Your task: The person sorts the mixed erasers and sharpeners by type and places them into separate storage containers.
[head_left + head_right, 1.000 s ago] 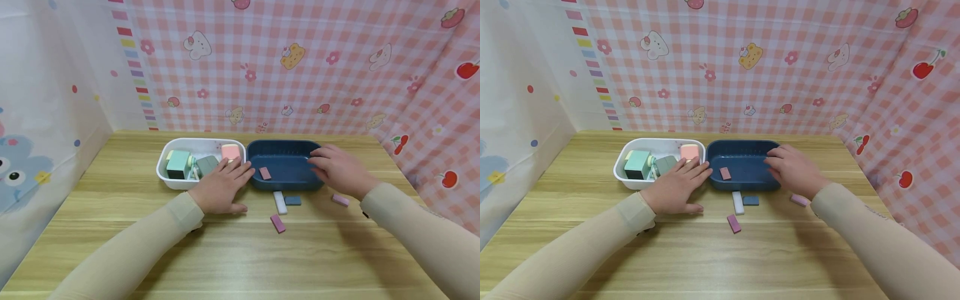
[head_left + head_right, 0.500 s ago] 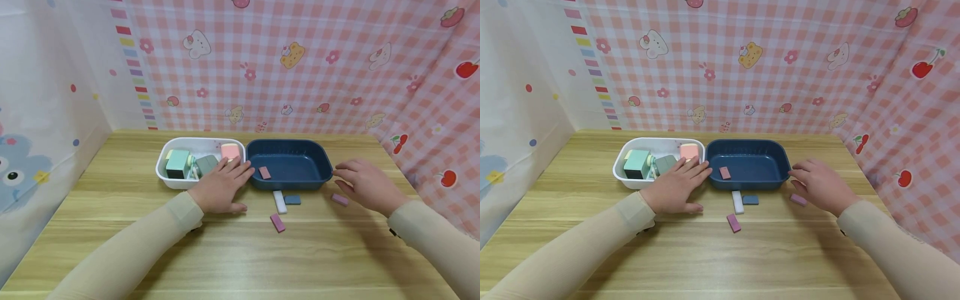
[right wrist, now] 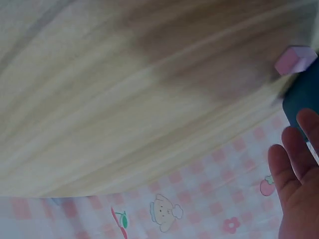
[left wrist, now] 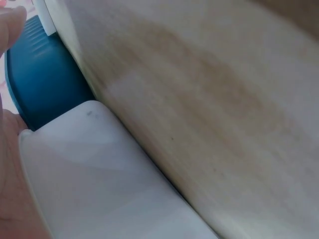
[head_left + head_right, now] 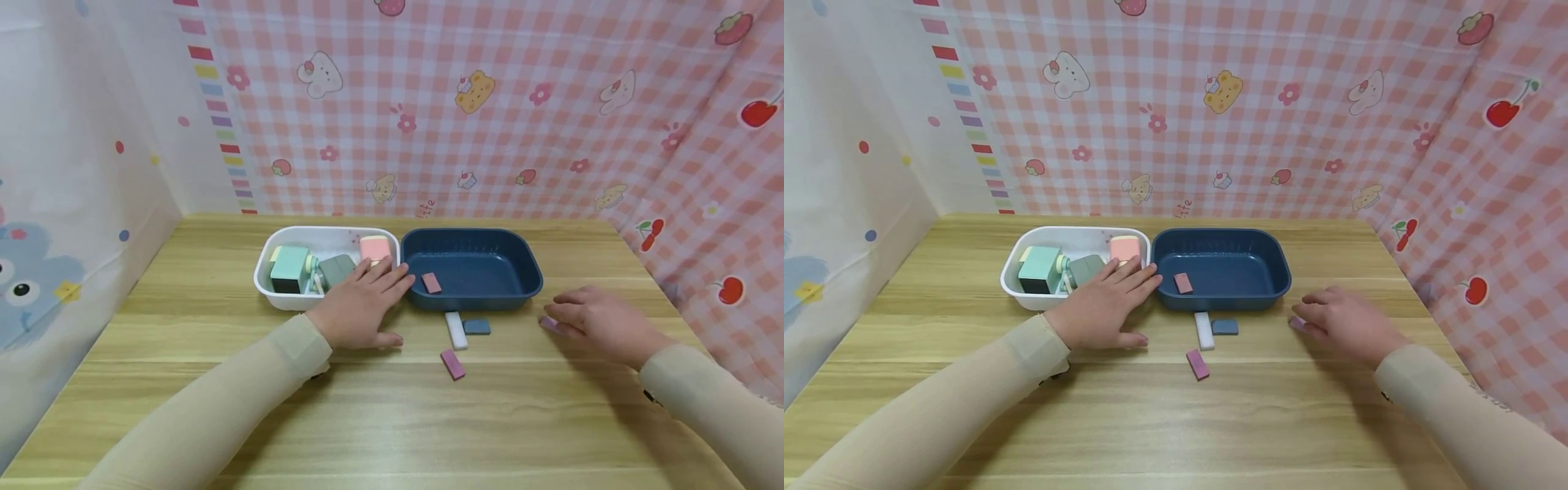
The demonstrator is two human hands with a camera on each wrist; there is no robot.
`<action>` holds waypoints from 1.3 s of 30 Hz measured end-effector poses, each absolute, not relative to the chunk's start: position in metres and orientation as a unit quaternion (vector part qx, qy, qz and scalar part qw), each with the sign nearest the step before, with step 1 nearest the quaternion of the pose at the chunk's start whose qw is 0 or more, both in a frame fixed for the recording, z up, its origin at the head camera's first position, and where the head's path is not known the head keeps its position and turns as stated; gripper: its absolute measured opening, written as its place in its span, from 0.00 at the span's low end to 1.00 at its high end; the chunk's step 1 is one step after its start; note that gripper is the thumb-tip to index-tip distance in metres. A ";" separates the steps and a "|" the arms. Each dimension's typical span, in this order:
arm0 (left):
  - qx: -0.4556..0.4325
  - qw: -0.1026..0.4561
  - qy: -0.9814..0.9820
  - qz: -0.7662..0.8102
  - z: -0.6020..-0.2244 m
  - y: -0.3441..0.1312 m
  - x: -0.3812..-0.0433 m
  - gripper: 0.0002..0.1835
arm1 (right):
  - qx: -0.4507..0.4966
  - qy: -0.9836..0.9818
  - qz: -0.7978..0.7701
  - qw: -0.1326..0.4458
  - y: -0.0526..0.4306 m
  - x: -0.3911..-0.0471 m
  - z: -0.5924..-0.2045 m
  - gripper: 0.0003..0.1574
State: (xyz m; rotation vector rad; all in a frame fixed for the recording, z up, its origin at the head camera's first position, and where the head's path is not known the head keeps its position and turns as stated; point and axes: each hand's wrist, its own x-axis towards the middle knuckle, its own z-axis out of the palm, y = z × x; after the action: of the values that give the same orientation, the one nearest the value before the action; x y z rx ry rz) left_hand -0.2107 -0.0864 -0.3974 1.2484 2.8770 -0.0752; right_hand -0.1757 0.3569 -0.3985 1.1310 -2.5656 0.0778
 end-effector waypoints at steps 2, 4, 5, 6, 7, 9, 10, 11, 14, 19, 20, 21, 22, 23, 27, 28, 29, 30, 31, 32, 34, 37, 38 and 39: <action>0.398 0.001 0.917 -0.024 -0.398 -0.086 -0.211 0.58 | 0.388 -0.910 0.024 0.142 0.357 -0.175 -0.400 0.17; 0.399 0.000 0.917 -0.023 -0.397 -0.086 -0.210 0.58 | 0.378 -0.919 0.016 0.114 0.358 -0.173 -0.401 0.18; 0.399 0.001 0.917 -0.022 -0.397 -0.087 -0.210 0.58 | 0.373 -0.923 0.012 0.098 0.358 -0.172 -0.402 0.18; 0.399 0.000 0.917 -0.021 -0.397 -0.087 -0.210 0.58 | 0.369 -0.925 0.009 0.085 0.359 -0.172 -0.403 0.19; 0.400 0.001 0.916 -0.020 -0.396 -0.087 -0.210 0.58 | 0.365 -0.928 0.007 0.074 0.360 -0.172 -0.404 0.19; 0.400 0.002 0.916 -0.017 -0.396 -0.087 -0.210 0.58 | 0.361 -0.931 0.008 0.059 0.360 -0.171 -0.405 0.21; 0.400 0.002 0.916 -0.016 -0.396 -0.086 -0.210 0.58 | 0.358 -0.932 0.011 0.053 0.360 -0.171 -0.406 0.21; 0.400 0.002 0.917 -0.015 -0.396 -0.087 -0.209 0.58 | 0.356 -0.933 0.015 0.049 0.360 -0.171 -0.406 0.21; 0.398 0.003 0.917 -0.016 -0.396 -0.086 -0.209 0.58 | 0.354 -0.934 0.024 0.048 0.359 -0.171 -0.407 0.20; 0.397 0.003 0.918 -0.021 -0.398 -0.086 -0.210 0.58 | 0.361 -0.931 0.033 0.054 0.356 -0.171 -0.408 0.19; 0.397 0.003 0.918 -0.022 -0.398 -0.086 -0.210 0.58 | 0.359 -0.931 0.034 0.053 0.355 -0.171 -0.407 0.19; 0.397 0.002 0.918 -0.021 -0.398 -0.086 -0.210 0.58 | 0.358 -0.932 0.035 0.051 0.354 -0.170 -0.407 0.19; 0.396 0.002 0.918 -0.021 -0.398 -0.086 -0.210 0.58 | 0.355 -0.933 0.035 0.048 0.353 -0.170 -0.407 0.18; 0.396 0.002 0.918 -0.020 -0.398 -0.086 -0.210 0.58 | 0.352 -0.934 0.037 0.045 0.353 -0.169 -0.407 0.18; 0.395 0.004 0.919 -0.018 -0.397 -0.086 -0.209 0.58 | 0.344 -0.937 0.039 0.044 0.350 -0.168 -0.406 0.15; 0.395 0.004 0.919 -0.018 -0.397 -0.086 -0.209 0.58 | 0.343 -0.938 0.041 0.044 0.349 -0.168 -0.406 0.14; 0.395 0.004 0.919 -0.018 -0.398 -0.086 -0.209 0.58 | 0.343 -0.937 0.044 0.045 0.348 -0.168 -0.406 0.14; 0.395 0.004 0.918 -0.018 -0.398 -0.086 -0.210 0.58 | 0.343 -0.937 0.045 0.046 0.348 -0.168 -0.406 0.13; 0.396 0.003 0.918 -0.018 -0.398 -0.086 -0.210 0.58 | 0.343 -0.937 0.048 0.045 0.348 -0.168 -0.406 0.13; 0.395 0.003 0.918 -0.018 -0.398 -0.086 -0.210 0.58 | 0.344 -0.937 0.050 0.045 0.347 -0.169 -0.406 0.13; 0.395 0.002 0.918 -0.020 -0.398 -0.086 -0.210 0.58 | 0.340 -0.938 0.053 0.041 0.347 -0.169 -0.406 0.12; 0.394 0.003 0.919 -0.021 -0.398 -0.086 -0.210 0.58 | 0.328 -0.942 0.058 0.034 0.347 -0.168 -0.405 0.11; 0.393 0.004 0.919 -0.021 -0.398 -0.086 -0.210 0.58 | 0.324 -0.944 0.059 0.032 0.347 -0.168 -0.405 0.10; 0.393 0.005 0.919 -0.021 -0.398 -0.086 -0.210 0.58 | 0.320 -0.945 0.059 0.029 0.347 -0.168 -0.405 0.08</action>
State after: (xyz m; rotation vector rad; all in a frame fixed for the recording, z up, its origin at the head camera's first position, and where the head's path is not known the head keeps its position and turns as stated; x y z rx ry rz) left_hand -0.2102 -0.0860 -0.3980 1.2325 2.8789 -0.0655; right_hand -0.1676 0.3473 -0.4052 0.9860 -2.9152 0.1823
